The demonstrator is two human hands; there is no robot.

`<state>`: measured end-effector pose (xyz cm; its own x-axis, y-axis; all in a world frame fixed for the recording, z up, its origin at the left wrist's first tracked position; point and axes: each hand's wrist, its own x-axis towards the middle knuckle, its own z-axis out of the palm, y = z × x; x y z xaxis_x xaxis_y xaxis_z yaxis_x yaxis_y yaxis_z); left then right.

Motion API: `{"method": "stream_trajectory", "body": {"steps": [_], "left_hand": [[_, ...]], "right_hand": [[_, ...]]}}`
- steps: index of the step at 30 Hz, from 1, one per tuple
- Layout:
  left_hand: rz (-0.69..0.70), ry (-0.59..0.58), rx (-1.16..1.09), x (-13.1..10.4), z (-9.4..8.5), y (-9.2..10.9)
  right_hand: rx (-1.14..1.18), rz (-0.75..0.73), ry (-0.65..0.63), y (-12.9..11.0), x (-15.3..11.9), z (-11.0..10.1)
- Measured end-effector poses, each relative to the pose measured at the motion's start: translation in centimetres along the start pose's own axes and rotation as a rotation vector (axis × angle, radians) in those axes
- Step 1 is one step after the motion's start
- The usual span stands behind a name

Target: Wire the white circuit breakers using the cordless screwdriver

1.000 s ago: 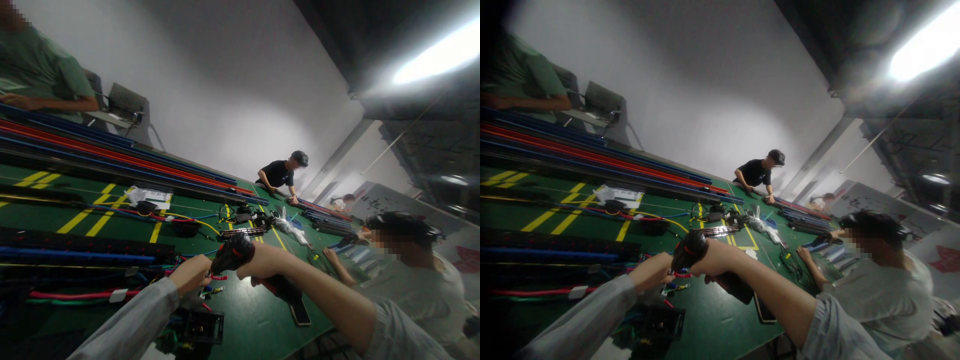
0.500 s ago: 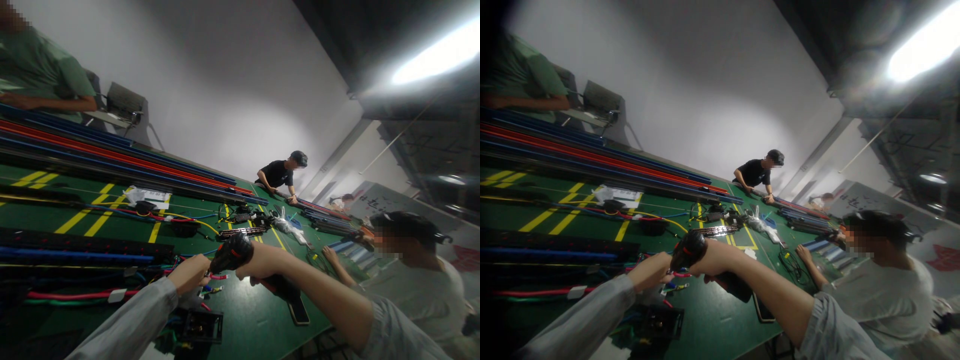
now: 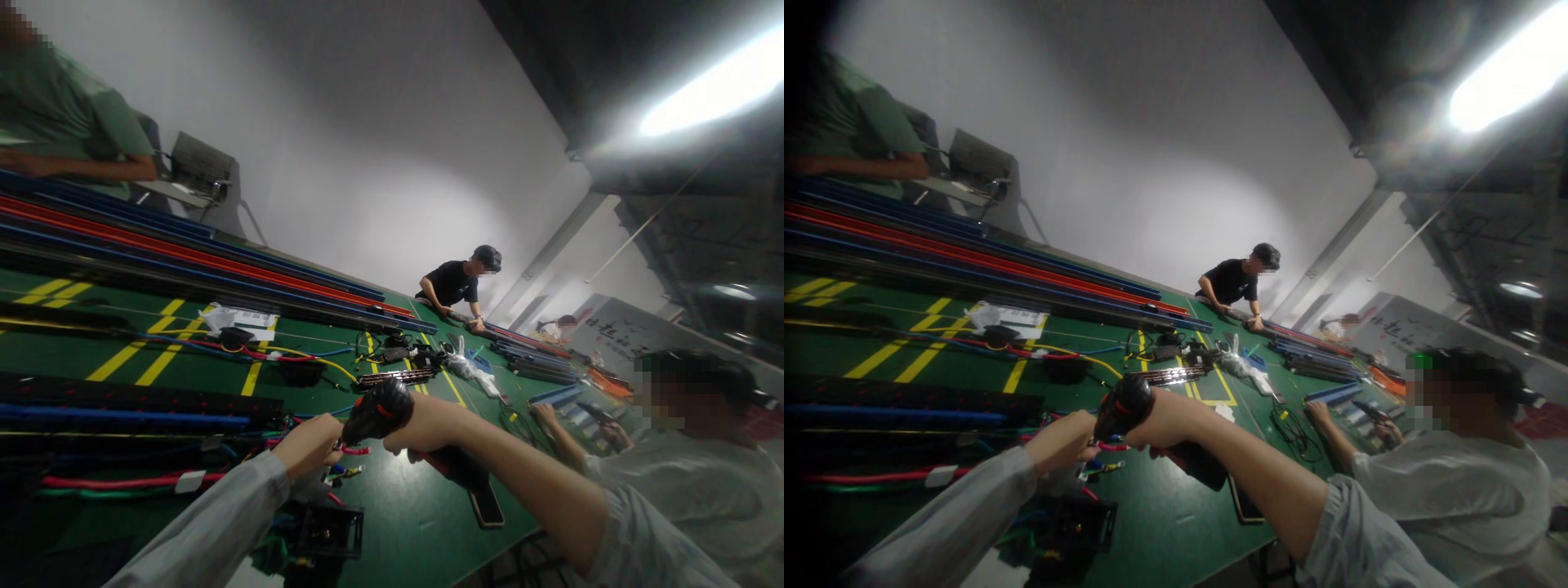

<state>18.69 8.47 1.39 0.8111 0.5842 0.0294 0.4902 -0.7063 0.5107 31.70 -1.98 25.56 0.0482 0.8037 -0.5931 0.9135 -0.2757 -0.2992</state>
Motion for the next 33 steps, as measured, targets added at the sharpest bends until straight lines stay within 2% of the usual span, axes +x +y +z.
{"method": "stream_trajectory", "body": {"steps": [13,23,33], "left_hand": [[-0.002,0.004,0.067,0.7,0.9,-0.8],[0.052,0.020,0.061,0.0,0.1,-0.2],[0.014,0.032,0.065,0.1,0.4,-0.3]], "right_hand": [[-0.009,-0.046,0.009,1.1,0.8,0.1],[0.010,-0.016,0.004,0.5,0.5,0.1],[0.054,0.005,-0.007,0.8,0.7,0.2]]}}
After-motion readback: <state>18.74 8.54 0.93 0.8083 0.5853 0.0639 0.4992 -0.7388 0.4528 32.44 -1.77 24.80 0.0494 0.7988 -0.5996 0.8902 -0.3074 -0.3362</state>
